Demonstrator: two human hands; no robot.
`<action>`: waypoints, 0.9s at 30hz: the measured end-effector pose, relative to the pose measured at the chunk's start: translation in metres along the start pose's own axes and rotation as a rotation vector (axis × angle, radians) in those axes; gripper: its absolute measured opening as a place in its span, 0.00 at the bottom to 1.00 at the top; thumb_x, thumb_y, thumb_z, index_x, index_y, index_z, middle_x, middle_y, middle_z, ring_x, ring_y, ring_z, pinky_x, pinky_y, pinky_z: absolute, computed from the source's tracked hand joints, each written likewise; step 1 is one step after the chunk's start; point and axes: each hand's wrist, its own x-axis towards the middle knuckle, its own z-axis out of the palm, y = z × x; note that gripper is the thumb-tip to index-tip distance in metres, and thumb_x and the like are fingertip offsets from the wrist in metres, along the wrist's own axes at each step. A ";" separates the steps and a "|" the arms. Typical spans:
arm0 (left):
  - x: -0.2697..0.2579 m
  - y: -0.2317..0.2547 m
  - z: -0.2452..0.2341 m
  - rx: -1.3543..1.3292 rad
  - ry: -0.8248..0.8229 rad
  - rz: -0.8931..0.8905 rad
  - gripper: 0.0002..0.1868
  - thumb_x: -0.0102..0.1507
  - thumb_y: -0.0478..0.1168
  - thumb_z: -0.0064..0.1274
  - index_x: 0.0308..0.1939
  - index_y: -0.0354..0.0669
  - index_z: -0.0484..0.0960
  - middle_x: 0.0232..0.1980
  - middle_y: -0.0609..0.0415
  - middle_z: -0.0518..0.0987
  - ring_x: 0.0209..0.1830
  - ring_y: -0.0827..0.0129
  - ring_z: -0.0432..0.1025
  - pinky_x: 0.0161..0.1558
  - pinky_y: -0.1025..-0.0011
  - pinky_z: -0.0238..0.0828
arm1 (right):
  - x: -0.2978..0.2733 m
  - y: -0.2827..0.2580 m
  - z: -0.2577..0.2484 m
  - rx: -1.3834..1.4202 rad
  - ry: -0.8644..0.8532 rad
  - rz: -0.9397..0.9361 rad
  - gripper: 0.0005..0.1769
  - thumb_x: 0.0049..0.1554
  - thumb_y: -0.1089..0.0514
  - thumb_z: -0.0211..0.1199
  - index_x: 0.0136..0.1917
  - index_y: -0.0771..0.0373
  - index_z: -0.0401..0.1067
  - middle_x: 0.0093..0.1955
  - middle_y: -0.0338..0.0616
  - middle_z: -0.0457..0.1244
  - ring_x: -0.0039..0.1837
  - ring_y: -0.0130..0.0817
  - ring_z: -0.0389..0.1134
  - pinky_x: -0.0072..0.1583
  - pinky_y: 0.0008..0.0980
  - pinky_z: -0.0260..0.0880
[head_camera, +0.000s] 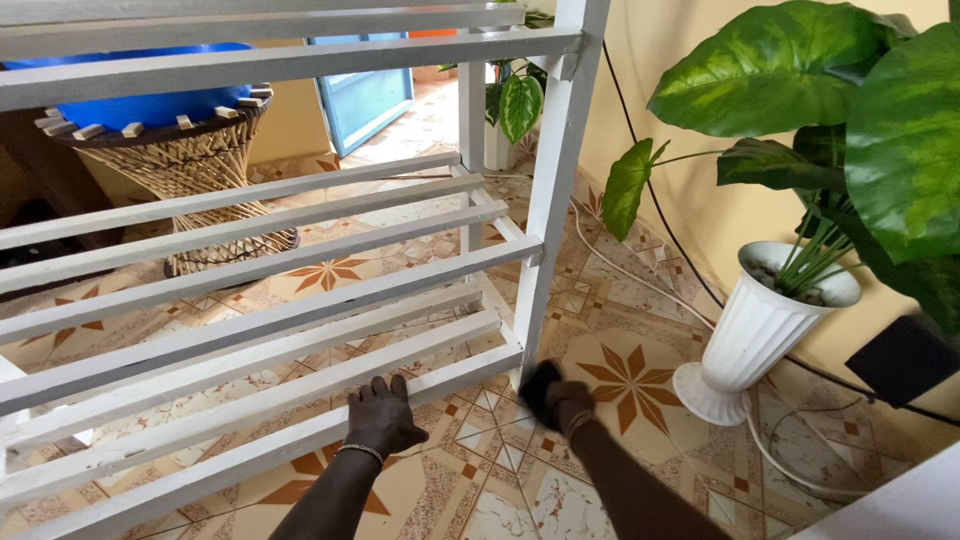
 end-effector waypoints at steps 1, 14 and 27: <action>0.001 0.002 0.000 -0.002 -0.006 -0.003 0.54 0.54 0.66 0.65 0.71 0.43 0.55 0.64 0.39 0.65 0.66 0.47 0.61 0.68 0.49 0.56 | 0.008 0.010 -0.006 0.149 0.013 0.056 0.18 0.61 0.53 0.55 0.57 0.67 0.73 0.58 0.55 0.62 0.59 0.51 0.61 0.64 0.54 0.62; 0.003 0.000 0.005 -0.019 0.094 0.044 0.52 0.52 0.66 0.67 0.68 0.42 0.58 0.59 0.39 0.67 0.63 0.48 0.63 0.64 0.48 0.58 | 0.161 0.020 0.047 1.812 -0.126 0.444 0.27 0.60 0.44 0.49 0.65 0.62 0.65 0.64 0.55 0.57 0.61 0.55 0.54 0.68 0.71 0.54; -0.005 0.003 0.001 -0.037 0.085 0.014 0.49 0.53 0.65 0.66 0.66 0.43 0.61 0.59 0.41 0.67 0.62 0.49 0.62 0.64 0.51 0.57 | 0.156 0.053 0.097 1.813 -0.155 0.483 0.21 0.61 0.42 0.48 0.63 0.51 0.64 0.64 0.45 0.59 0.64 0.52 0.57 0.58 0.61 0.60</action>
